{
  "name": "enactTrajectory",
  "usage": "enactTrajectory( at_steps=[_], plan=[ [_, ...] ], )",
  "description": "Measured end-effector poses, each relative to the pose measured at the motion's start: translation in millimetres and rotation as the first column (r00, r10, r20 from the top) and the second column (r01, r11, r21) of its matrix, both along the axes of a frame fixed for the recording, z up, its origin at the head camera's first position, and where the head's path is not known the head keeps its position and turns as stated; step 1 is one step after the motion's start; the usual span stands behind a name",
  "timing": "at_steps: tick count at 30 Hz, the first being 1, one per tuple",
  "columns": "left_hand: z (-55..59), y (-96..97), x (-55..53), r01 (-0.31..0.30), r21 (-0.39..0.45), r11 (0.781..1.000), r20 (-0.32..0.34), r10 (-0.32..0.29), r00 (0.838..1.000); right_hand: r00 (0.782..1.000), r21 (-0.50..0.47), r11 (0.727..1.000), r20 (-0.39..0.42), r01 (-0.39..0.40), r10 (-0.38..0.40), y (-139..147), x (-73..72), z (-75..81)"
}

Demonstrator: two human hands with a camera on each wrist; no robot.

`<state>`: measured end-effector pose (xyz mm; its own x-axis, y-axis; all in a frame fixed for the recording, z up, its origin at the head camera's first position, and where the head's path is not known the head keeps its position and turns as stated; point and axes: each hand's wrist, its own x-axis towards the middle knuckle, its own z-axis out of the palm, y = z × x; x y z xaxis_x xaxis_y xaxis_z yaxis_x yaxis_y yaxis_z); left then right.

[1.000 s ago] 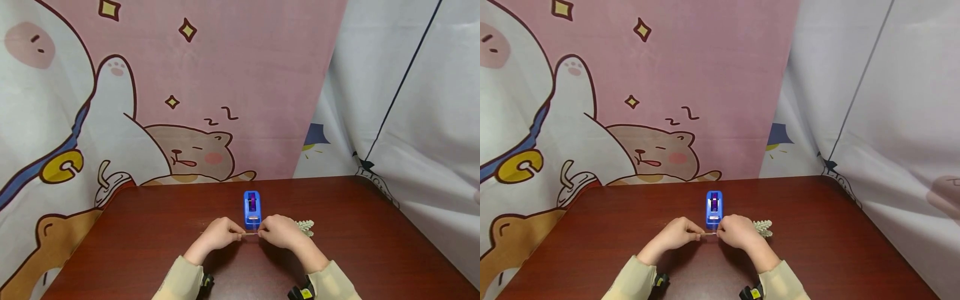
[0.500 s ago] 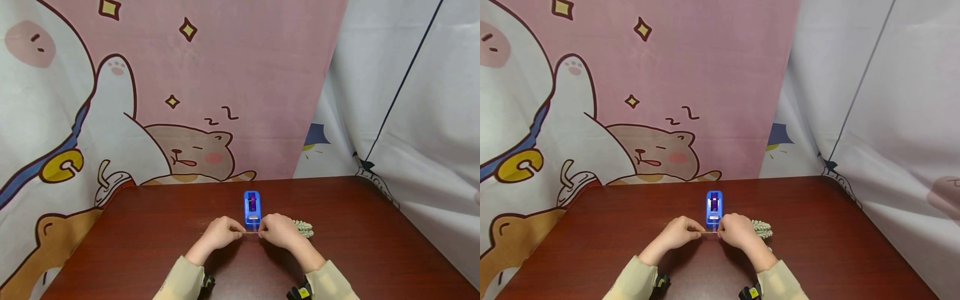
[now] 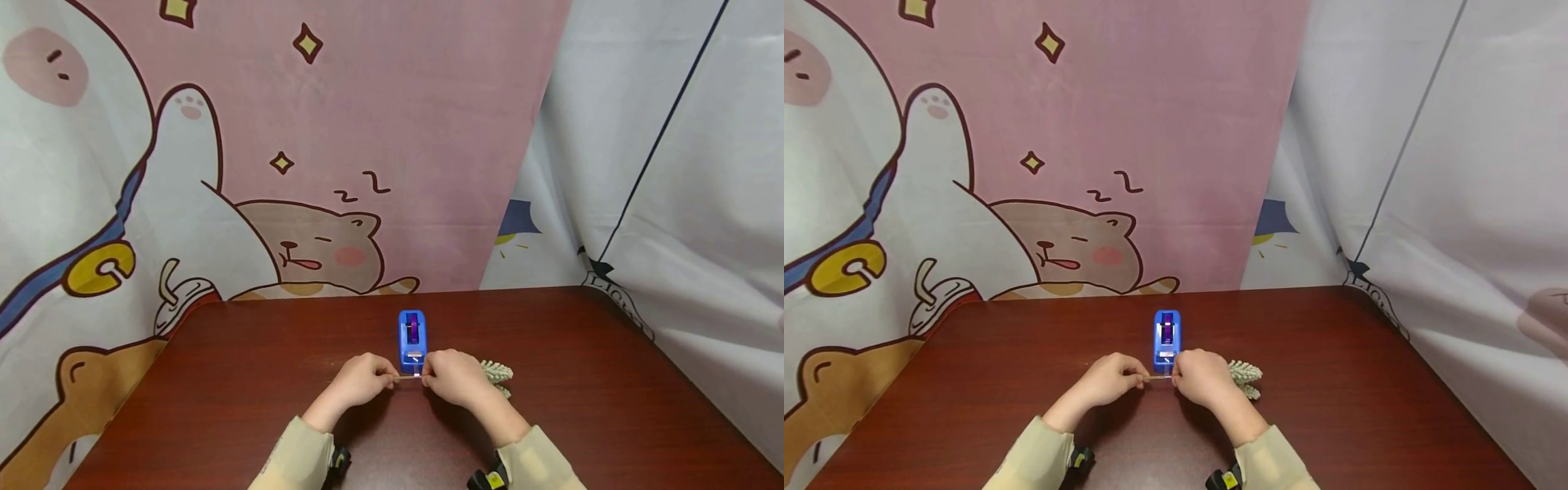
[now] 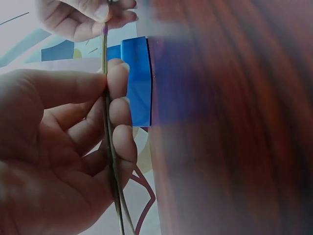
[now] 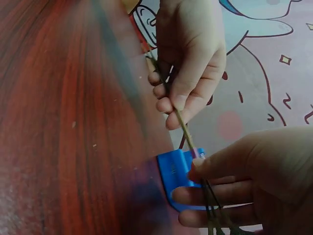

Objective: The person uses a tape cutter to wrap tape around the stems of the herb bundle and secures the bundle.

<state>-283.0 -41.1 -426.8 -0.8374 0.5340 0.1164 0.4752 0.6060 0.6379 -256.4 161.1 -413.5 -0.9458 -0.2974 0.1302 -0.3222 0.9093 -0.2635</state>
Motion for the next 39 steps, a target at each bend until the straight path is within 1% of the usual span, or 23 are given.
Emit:
enactTrajectory(
  at_steps=[4, 8, 13, 18, 20, 23, 26, 28, 33, 39],
  plan=[
    [0.7, -0.1, -0.4, -0.027, 0.019, 0.999, -0.015, 0.027, 1.000, 1.000, 0.022, 1.000, -0.002, -0.001, 0.001, -1.0, 1.6, 3.4],
    [2.0, 0.1, -0.4, -0.054, 0.027, 0.998, -0.028, 0.054, 0.998, 1.000, 0.014, 1.000, -0.017, -0.006, 0.006, -1.1, 2.5, 5.7],
    [1.2, 1.3, 0.4, -0.069, 0.028, 0.997, -0.041, 0.070, 0.997, 0.999, -0.016, 1.000, -0.032, -0.007, 0.006, 0.4, 1.0, 2.8],
    [0.0, 1.5, 0.8, -0.077, 0.038, 0.996, -0.051, 0.078, 0.996, 0.998, -0.034, 0.999, -0.065, -0.003, 0.001, 1.3, -2.2, -1.0],
    [-0.9, 1.8, 0.2, -0.086, 0.033, 0.996, -0.060, 0.088, 0.994, 0.996, -0.031, 1.000, -0.087, -0.001, -0.002, 1.1, -3.1, -1.9],
    [-1.5, 2.6, 0.0, -0.097, 0.001, 0.995, -0.088, 0.097, 0.991, 0.993, -0.013, 1.000, -0.122, 0.002, -0.004, 0.2, -3.5, -2.8],
    [-0.8, 3.3, 1.0, -0.086, -0.027, 0.996, -0.121, 0.082, 0.989, 0.988, 0.003, 1.000, -0.153, 0.006, -0.005, -0.9, -3.8, -4.4],
    [-0.2, 3.7, 1.8, -0.078, -0.037, 0.996, -0.128, 0.073, 0.989, 0.986, 0.007, 1.000, -0.164, 0.012, -0.010, -1.7, -3.9, -5.2],
    [0.1, 4.2, 2.2, -0.083, -0.022, 0.996, -0.126, 0.080, 0.989, 0.988, -0.009, 1.000, -0.153, 0.019, -0.021, -2.9, -3.5, -5.8],
    [-1.0, 3.3, 2.0, -0.094, -0.004, 0.996, -0.148, 0.092, 0.985, 0.990, 0.000, 1.000, -0.138, 0.010, -0.010, -2.8, -3.5, -5.1]
  ],
)
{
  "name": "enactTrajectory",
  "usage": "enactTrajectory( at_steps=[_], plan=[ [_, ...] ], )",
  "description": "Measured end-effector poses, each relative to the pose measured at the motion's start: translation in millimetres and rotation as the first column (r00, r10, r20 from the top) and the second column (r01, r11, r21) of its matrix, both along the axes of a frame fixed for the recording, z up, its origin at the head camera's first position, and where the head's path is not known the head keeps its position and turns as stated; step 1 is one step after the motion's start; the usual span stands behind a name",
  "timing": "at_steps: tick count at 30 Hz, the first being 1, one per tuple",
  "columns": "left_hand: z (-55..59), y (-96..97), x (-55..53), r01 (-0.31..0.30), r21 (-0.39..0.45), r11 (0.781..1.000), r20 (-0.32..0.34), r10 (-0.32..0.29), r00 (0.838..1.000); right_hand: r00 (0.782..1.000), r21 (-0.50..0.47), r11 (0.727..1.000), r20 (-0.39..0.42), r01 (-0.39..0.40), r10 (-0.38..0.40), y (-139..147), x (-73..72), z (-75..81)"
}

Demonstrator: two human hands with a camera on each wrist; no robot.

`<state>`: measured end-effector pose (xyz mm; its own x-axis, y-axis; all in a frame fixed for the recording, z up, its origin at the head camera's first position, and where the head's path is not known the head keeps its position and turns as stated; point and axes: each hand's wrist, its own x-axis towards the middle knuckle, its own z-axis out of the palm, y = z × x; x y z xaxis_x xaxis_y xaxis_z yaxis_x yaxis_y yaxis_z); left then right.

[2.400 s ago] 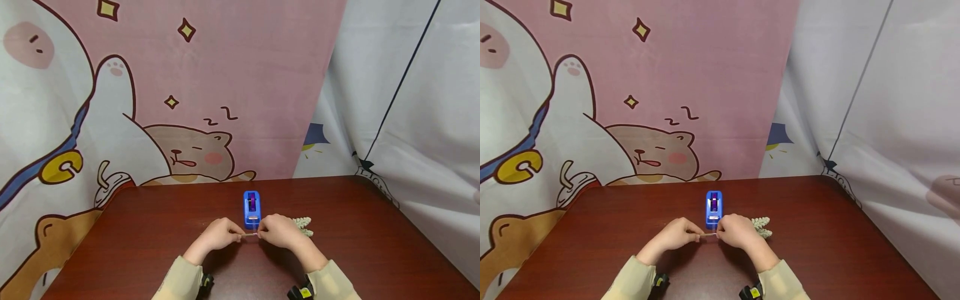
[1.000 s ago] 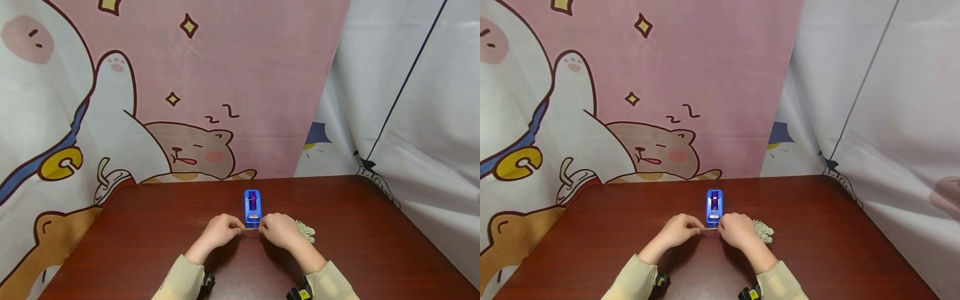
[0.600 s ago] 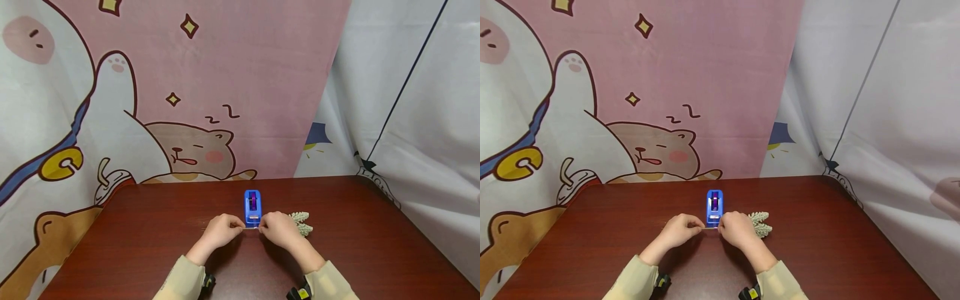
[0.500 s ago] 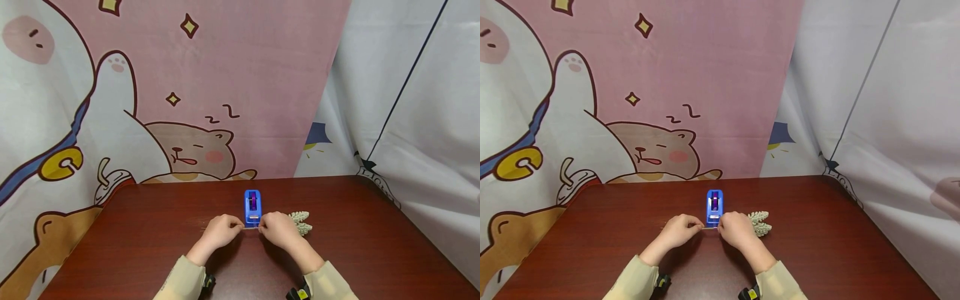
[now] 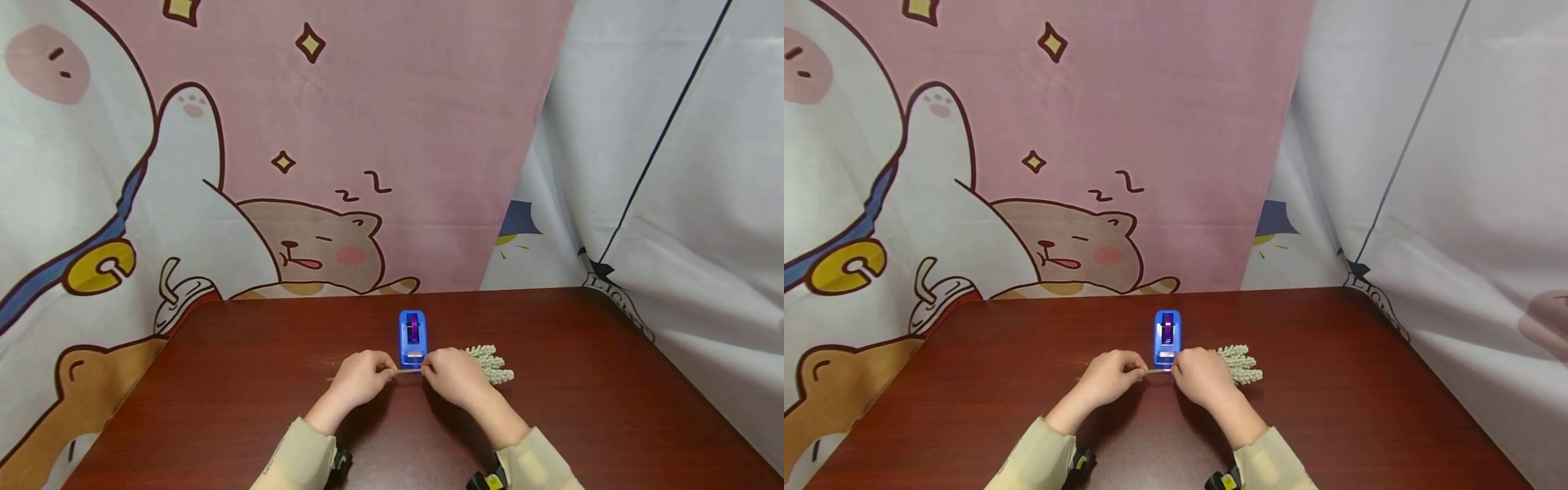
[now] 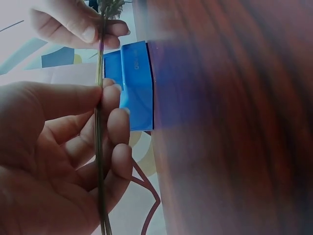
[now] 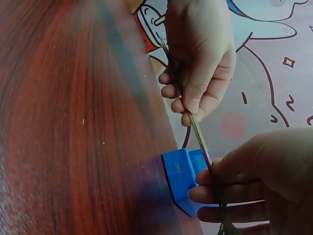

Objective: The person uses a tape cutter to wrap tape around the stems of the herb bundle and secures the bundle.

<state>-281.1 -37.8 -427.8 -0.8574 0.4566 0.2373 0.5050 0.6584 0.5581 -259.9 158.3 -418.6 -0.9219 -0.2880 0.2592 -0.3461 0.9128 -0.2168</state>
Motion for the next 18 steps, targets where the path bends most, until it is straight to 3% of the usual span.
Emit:
enactTrajectory(
  at_steps=[18],
  plan=[
    [0.8, -1.2, 0.3, -0.038, 0.019, 0.999, 0.028, 0.037, 0.999, 1.000, -0.028, 1.000, -0.006, 0.000, 0.000, 0.8, -3.4, -4.9]
  ],
)
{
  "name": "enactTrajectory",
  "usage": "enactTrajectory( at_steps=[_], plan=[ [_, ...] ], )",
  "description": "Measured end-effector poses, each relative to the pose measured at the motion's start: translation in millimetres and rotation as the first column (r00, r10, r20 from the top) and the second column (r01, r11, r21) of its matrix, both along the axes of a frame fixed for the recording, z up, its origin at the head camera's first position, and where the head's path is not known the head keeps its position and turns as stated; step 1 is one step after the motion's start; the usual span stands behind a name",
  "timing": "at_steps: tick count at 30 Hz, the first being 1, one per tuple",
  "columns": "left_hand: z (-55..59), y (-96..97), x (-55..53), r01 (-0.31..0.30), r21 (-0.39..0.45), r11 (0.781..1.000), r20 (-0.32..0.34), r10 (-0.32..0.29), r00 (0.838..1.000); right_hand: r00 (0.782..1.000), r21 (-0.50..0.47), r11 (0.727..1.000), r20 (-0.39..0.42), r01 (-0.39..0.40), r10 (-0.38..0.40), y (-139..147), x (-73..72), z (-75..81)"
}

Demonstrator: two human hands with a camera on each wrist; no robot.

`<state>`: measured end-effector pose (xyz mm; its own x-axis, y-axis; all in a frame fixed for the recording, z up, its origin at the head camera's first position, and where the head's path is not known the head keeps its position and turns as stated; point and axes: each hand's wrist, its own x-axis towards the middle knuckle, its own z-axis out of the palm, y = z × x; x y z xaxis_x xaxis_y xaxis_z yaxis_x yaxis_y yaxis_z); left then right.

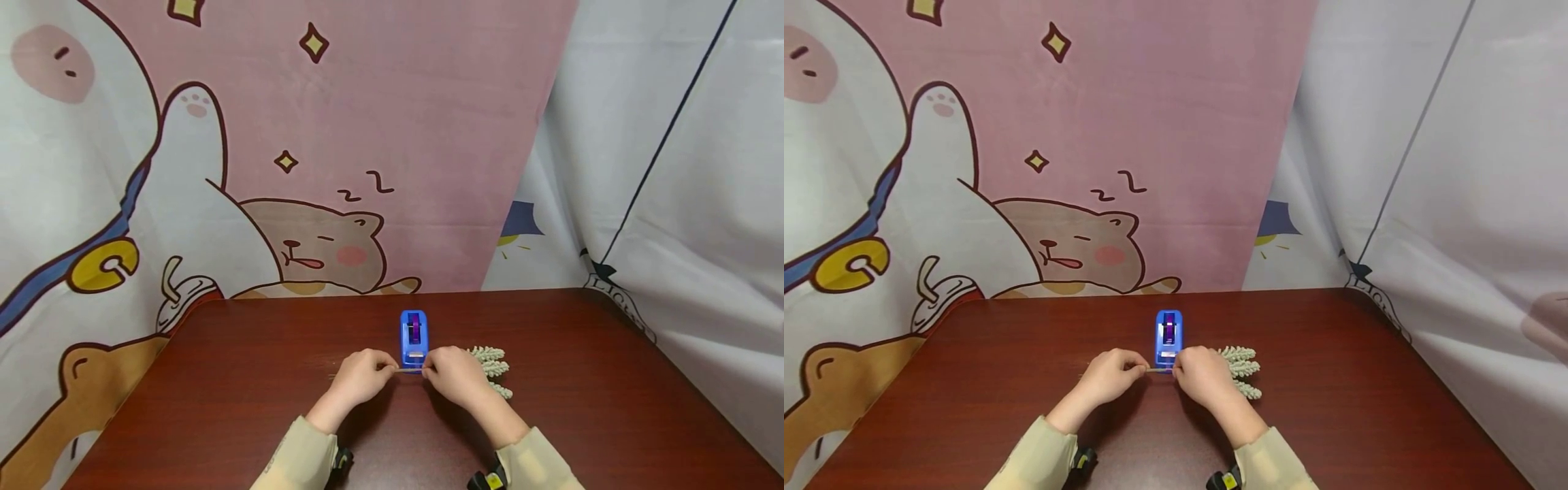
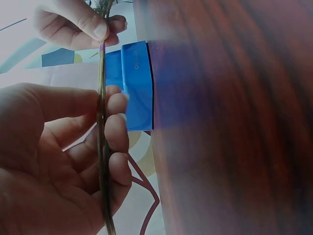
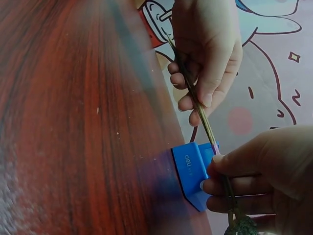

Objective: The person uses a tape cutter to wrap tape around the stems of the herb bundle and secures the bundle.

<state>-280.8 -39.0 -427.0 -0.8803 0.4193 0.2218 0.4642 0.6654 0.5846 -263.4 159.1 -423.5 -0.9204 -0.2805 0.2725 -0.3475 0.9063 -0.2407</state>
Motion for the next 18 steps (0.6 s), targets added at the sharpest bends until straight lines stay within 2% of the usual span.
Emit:
enactTrajectory(
  at_steps=[7, 18],
  plan=[
    [-1.1, 1.2, -0.8, 0.009, -0.014, 1.000, 0.056, -0.009, 0.998, 1.000, 0.000, 1.000, -0.012, 0.007, -0.007, -0.8, -0.3, -1.4],
    [1.3, 0.5, -1.1, 0.008, 0.009, 1.000, 0.038, -0.008, 0.999, 0.998, -0.004, 0.999, -0.047, 0.032, -0.032, -4.6, 4.7, 6.8]
  ],
)
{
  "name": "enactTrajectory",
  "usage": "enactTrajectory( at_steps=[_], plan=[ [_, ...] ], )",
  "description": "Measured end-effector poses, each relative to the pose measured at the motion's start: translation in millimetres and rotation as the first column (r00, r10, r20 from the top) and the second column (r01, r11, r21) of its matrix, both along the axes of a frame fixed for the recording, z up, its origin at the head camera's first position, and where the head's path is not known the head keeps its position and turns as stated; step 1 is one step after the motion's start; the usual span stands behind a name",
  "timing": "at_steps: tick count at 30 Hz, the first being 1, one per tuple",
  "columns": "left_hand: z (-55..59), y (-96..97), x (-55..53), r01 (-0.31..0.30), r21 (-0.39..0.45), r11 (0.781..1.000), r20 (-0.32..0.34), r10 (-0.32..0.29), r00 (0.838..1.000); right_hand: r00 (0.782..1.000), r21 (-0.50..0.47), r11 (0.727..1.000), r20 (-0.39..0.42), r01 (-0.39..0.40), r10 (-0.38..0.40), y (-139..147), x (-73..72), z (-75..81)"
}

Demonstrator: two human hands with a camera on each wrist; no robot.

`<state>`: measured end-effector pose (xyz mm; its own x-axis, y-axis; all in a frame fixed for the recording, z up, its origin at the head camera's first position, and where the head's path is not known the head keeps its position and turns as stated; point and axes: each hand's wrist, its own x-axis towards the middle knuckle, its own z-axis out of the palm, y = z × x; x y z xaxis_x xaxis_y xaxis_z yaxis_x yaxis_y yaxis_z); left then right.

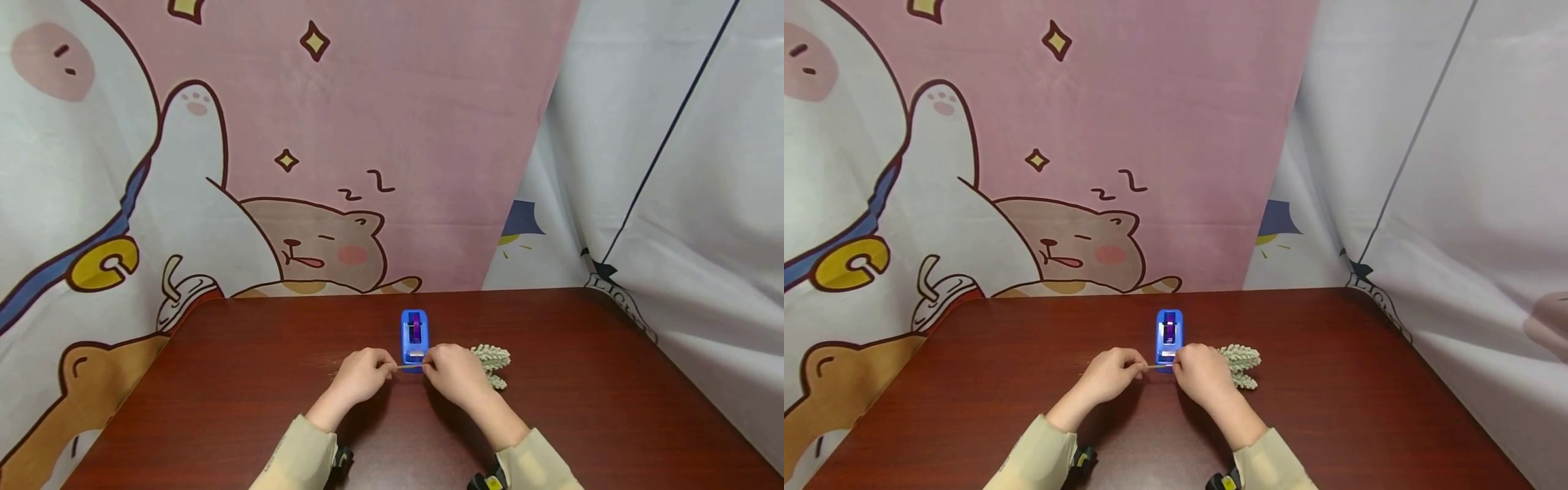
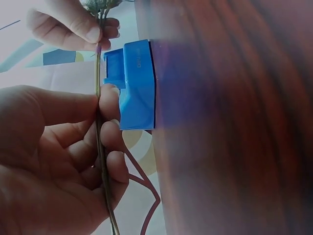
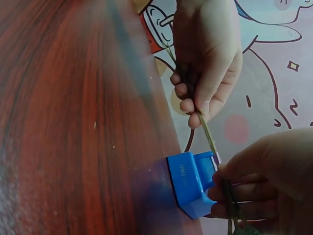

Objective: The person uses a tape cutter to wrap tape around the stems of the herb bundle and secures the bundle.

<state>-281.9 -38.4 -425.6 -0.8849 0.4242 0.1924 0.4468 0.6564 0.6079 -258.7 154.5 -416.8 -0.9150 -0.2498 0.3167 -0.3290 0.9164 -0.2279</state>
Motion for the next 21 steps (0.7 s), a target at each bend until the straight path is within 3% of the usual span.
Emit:
enactTrajectory(
  at_steps=[8, 16, 21],
  plan=[
    [-0.1, 0.2, -0.1, 0.001, 0.003, 1.000, -0.030, -0.001, 1.000, 1.000, -0.019, 1.000, 0.007, -0.005, 0.005, -0.6, 2.1, 2.1],
    [-2.7, 0.7, -2.0, -0.016, 0.004, 1.000, -0.085, 0.017, 0.996, 0.992, 0.054, 0.998, -0.116, -0.034, 0.040, 4.0, -2.5, -4.3],
    [-4.9, 0.5, -3.1, -0.019, 0.011, 1.000, -0.102, 0.020, 0.995, 0.993, 0.007, 0.999, -0.108, -0.052, 0.052, 6.4, -5.3, -6.7]
  ],
)
